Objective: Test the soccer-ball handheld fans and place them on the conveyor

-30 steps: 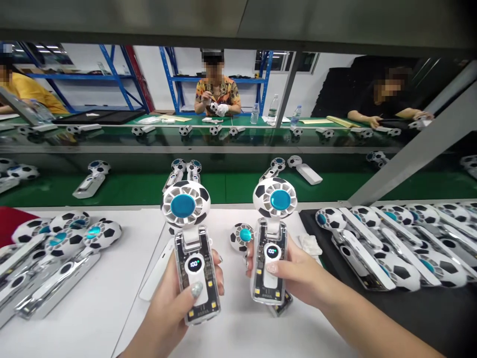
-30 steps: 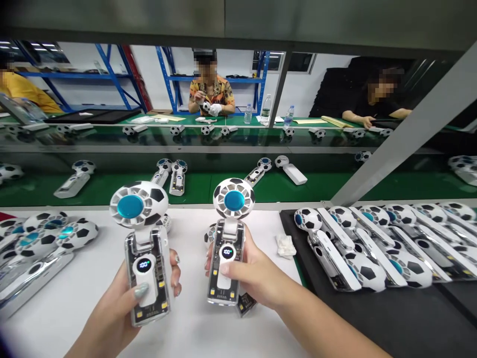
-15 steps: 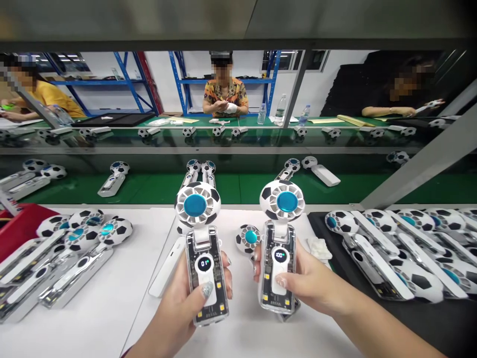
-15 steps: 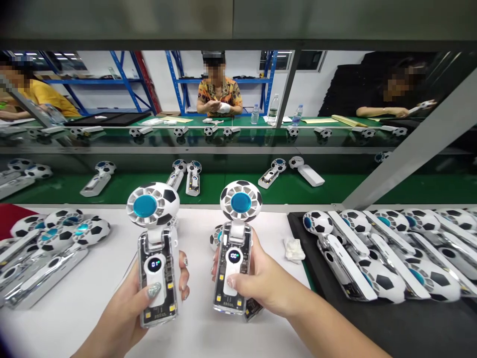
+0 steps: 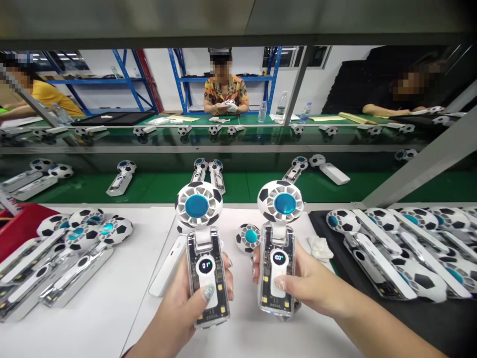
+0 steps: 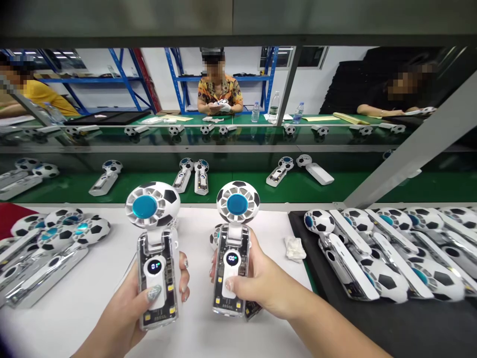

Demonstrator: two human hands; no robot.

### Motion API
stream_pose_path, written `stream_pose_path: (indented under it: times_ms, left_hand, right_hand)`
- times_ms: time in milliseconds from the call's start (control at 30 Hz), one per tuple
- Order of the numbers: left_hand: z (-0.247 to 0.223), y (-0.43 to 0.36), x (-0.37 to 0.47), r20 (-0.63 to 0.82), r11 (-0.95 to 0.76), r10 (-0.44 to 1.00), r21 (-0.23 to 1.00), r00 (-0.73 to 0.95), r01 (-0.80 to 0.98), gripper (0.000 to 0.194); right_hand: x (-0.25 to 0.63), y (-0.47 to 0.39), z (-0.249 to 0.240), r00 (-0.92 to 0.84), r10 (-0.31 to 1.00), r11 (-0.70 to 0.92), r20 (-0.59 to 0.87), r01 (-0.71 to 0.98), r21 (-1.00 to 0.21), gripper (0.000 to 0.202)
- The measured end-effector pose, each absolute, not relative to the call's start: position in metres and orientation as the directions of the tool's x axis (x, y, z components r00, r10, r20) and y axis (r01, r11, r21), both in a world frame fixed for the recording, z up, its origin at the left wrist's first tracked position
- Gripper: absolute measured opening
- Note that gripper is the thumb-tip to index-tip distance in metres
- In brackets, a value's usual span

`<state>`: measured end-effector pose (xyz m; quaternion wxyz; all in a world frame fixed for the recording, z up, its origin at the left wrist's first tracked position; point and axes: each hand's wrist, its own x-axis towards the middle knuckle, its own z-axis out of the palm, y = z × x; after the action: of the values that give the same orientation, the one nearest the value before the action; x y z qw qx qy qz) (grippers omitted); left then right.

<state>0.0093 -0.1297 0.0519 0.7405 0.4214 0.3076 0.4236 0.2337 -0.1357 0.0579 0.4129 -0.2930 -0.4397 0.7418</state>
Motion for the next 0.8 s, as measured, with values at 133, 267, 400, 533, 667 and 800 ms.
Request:
stream_pose_path:
  times_ms: [133, 267, 400, 533, 667, 800]
  left_hand:
    - [0.051, -0.13, 0.009, -0.105, 0.288, 0.885, 0.889, 0.453, -0.357, 0.038]
    - [0.05, -0.131, 0.009, -0.115, 0.287, 0.889, 0.895, 0.444, -0.342, 0.041]
    - [0.05, -0.131, 0.009, -0.096, 0.263, 0.895, 0.903, 0.437, -0.341, 0.039]
    - [0.049, -0.132, 0.01, -0.083, 0.244, 0.904, 0.905, 0.419, -0.348, 0.04]
    - [0.052, -0.136, 0.012, -0.064, 0.188, 0.937, 0.921, 0.344, -0.341, 0.042]
    - [0.072, -0.129, 0.004, 0.03, 0.048, 0.981, 0.921, 0.192, -0.387, 0.056]
  right_hand:
    - [0.235, -0.136, 0.056, -0.496, 0.865, -0.276, -0.073, -0.349, -0.896, 0.058]
    - [0.234, -0.136, 0.058, -0.491, 0.867, -0.301, -0.09, -0.372, -0.878, 0.054]
    - [0.23, -0.136, 0.062, -0.493, 0.865, -0.333, -0.096, -0.419, -0.845, 0.058]
    - [0.229, -0.136, 0.06, -0.48, 0.873, -0.315, -0.09, -0.414, -0.854, 0.054]
    - [0.232, -0.138, 0.062, -0.469, 0.882, -0.265, -0.046, -0.414, -0.871, 0.048]
    - [0.243, -0.135, 0.081, -0.367, 0.93, -0.232, -0.029, -0.522, -0.821, 0.045]
